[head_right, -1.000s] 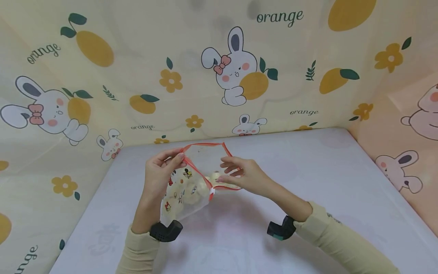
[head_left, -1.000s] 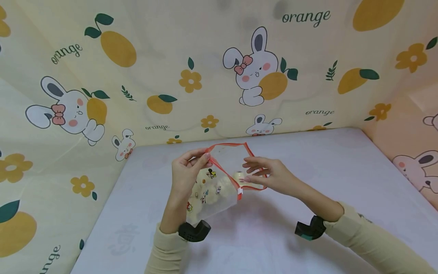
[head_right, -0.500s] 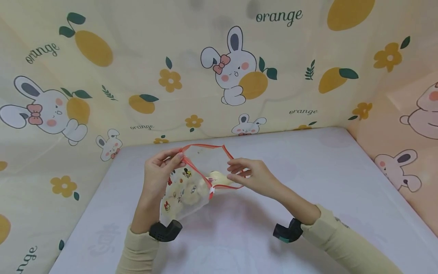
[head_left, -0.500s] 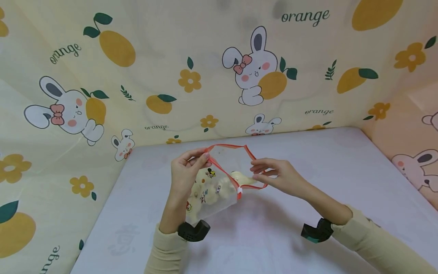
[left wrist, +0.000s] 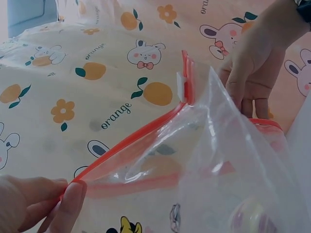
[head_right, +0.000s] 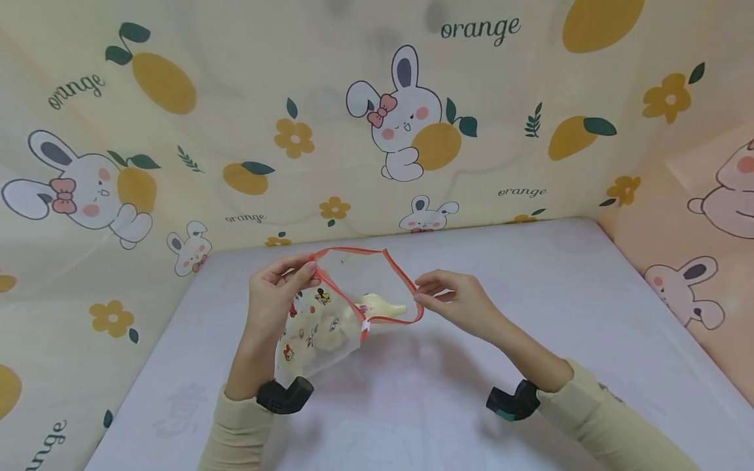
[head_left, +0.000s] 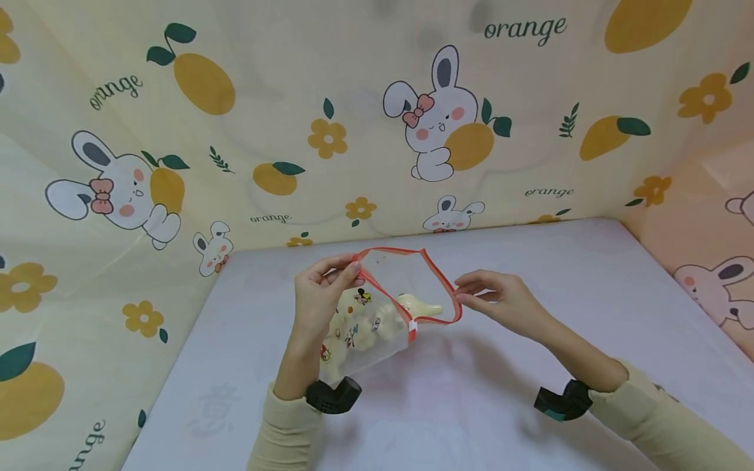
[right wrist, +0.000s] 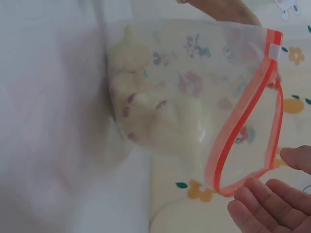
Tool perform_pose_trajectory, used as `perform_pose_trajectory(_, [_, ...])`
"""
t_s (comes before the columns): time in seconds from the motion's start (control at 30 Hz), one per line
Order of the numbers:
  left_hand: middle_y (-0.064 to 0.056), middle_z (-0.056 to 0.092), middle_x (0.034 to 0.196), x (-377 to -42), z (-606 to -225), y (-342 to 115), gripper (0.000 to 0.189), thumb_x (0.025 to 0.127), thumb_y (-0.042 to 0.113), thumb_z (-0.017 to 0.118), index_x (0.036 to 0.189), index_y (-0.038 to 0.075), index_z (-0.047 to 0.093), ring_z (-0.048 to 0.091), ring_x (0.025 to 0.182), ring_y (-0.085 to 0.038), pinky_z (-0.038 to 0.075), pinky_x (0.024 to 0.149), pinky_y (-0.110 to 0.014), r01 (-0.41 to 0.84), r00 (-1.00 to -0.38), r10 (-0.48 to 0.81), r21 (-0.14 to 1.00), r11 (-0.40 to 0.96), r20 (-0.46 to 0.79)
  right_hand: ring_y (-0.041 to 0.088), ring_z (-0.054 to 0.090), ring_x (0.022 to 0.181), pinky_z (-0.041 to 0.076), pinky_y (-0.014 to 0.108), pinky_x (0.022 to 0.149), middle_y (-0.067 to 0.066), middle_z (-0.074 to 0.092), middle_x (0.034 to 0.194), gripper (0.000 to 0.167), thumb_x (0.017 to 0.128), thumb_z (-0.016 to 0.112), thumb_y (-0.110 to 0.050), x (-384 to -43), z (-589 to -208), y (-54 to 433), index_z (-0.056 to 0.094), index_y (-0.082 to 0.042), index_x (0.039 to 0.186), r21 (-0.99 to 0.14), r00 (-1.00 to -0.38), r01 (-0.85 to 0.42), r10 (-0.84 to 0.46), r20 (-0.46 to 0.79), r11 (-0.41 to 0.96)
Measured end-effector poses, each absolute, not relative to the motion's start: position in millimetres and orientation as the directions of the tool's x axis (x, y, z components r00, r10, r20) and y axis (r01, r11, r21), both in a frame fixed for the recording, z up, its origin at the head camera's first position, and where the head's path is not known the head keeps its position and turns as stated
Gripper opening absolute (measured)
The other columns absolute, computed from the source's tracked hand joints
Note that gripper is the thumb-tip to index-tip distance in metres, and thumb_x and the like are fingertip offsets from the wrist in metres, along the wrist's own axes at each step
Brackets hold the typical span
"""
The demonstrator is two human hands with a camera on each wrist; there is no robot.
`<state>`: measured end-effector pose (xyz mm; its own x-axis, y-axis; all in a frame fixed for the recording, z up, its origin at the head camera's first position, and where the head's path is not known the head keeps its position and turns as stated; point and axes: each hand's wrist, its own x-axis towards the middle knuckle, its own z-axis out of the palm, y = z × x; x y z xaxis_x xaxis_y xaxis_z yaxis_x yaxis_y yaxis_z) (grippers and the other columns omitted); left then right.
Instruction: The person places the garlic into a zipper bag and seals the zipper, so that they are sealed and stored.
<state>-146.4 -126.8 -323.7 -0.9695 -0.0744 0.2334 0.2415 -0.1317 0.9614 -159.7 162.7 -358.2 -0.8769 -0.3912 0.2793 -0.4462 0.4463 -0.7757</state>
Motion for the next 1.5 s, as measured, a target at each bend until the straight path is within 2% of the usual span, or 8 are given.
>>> perform_pose_trajectory(0.53, [0.01,0.071,0.078,-145.8,-323.4,-128.2,0.026,0.089,-0.007,0.061,0.112,-0.019,0.059,0.068,0.064,-0.004,0.062,0.069,-0.02,0.235,-0.971,-0.082,0.964,-0.128,0.226,-0.013,0.06,0.082,0.058,0.016,0.071,0.015,0.074,0.098,0.026,0.088,0.069,-0.015,-161.5,-379.2,174.9,0.067,-0.001,0.109,-0.806,-0.919,-0.353,-0.338,0.203,0.475])
perform_pose_trajectory(0.8, [0.008,0.071,0.079,-146.3,-324.5,-127.4,0.026,0.088,-0.008,0.061,0.111,-0.019,0.059,0.068,0.066,-0.004,0.061,0.068,-0.019,0.235,-0.971,-0.081,0.962,-0.138,0.225,-0.004,0.066,0.076,0.058,0.017,0.072,0.019,0.073,0.094,0.033,0.09,0.067,-0.015,-160.4,-387.0,174.0,0.063,0.006,0.115,-0.884,-0.93,-0.238,-0.358,0.088,0.402])
perform_pose_trajectory(1.03, [0.008,0.071,0.078,-145.3,-325.8,-124.8,0.026,0.088,-0.006,0.062,0.111,-0.018,0.06,0.069,0.066,-0.004,0.061,0.069,-0.019,0.218,-0.975,-0.071,0.967,-0.13,0.21,0.005,0.07,0.079,0.063,0.028,0.077,0.022,0.072,0.099,0.039,0.094,0.062,-0.015,-159.2,-393.2,170.0,0.056,0.014,0.119,-0.956,-0.92,-0.081,-0.389,-0.038,0.283])
perform_pose_trajectory(1.27, [0.011,0.072,0.076,-144.9,-328.0,-124.7,0.026,0.089,-0.003,0.063,0.112,-0.015,0.062,0.069,0.065,-0.005,0.062,0.075,-0.023,0.19,-0.981,-0.065,0.978,-0.09,0.184,0.006,0.07,0.077,0.063,0.026,0.076,0.016,0.073,0.094,0.041,0.094,0.062,-0.015,-158.7,-397.9,166.3,0.053,0.016,0.12,-0.962,-0.913,-0.024,-0.398,-0.09,0.271])
perform_pose_trajectory(1.5, [0.01,0.071,0.077,-146.0,-328.2,-122.8,0.026,0.088,-0.003,0.064,0.112,-0.014,0.062,0.069,0.065,-0.006,0.063,0.074,-0.025,0.193,-0.981,-0.053,0.977,-0.094,0.188,0.011,0.072,0.076,0.063,0.028,0.075,0.012,0.074,0.091,0.038,0.095,0.059,-0.011,-160.6,-400.7,166.4,0.052,0.017,0.119,-0.968,-0.907,0.004,-0.408,-0.109,0.25])
